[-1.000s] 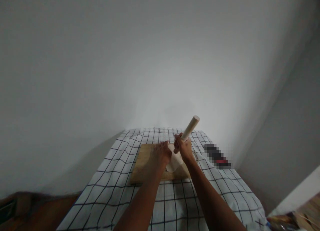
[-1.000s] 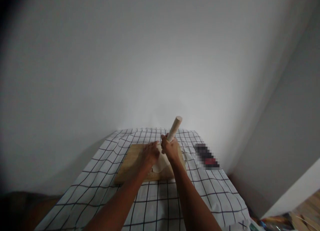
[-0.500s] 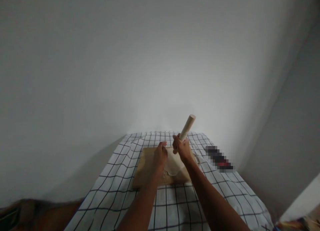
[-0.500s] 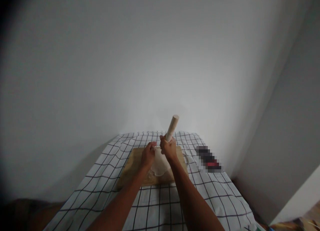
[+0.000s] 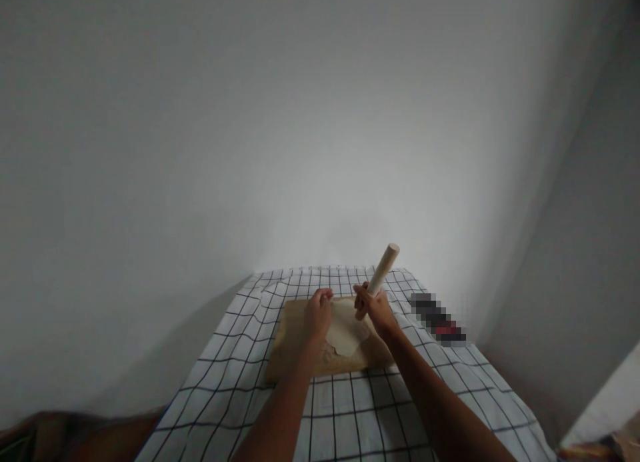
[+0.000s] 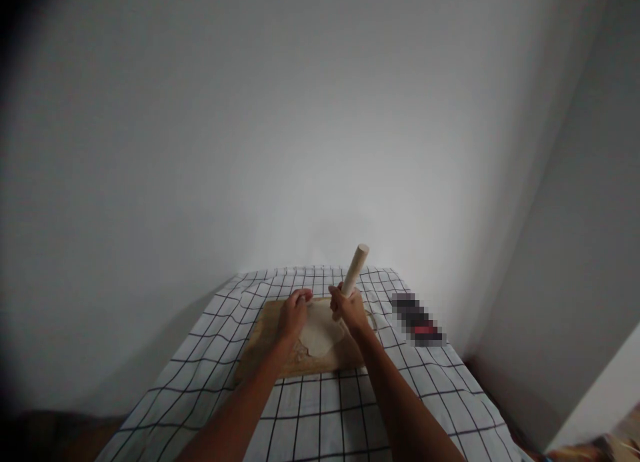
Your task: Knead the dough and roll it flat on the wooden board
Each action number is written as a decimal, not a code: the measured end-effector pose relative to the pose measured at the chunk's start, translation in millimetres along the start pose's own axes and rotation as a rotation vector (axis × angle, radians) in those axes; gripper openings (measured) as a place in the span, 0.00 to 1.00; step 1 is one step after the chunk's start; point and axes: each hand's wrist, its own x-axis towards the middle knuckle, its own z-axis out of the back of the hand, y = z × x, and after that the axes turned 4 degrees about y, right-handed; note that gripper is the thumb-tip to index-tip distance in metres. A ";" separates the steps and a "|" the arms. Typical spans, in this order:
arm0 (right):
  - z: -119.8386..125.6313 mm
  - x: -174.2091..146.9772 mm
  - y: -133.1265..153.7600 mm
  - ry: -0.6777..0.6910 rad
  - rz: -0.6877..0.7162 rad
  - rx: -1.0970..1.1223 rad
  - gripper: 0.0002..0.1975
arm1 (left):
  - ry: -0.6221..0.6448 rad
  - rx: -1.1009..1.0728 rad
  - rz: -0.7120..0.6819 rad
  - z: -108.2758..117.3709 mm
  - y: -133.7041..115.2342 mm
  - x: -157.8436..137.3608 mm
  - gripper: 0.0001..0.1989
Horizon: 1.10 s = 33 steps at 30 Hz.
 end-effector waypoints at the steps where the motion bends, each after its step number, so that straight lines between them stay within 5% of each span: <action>1: 4.8 4.5 4.1 -0.027 0.026 0.027 0.20 | 0.017 0.018 -0.003 -1.0 0.0 -0.4 0.15; 5: 22.2 20.6 3.3 -0.139 0.072 0.175 0.21 | 0.145 0.152 -0.077 -5.3 -4.4 -6.0 0.15; 11: 36.7 22.6 -35.5 -0.197 -0.173 0.185 0.24 | 0.395 0.448 -0.259 -0.1 -15.4 -15.2 0.23; 15: 40.4 29.7 -44.1 -0.030 -0.261 0.068 0.22 | 0.515 0.491 -0.290 2.3 -11.8 -6.2 0.30; 22: 51.3 36.3 -44.2 0.263 -0.281 -0.193 0.18 | 0.517 0.329 -0.277 -3.0 9.3 14.9 0.23; 25: 61.0 35.2 -32.8 0.333 -0.235 -0.464 0.17 | 0.424 0.191 -0.246 2.2 8.2 17.4 0.22; 28: 68.8 33.1 -12.7 0.403 -0.067 -0.762 0.18 | 0.091 0.117 -0.301 15.5 -7.7 19.3 0.18; 31: 69.4 25.1 6.4 0.616 -0.005 -0.891 0.21 | -0.151 0.152 -0.420 31.8 -26.4 20.6 0.14; 33: 65.9 16.4 13.4 0.759 -0.045 -0.919 0.23 | -0.165 0.208 -0.488 38.8 -32.5 19.5 0.13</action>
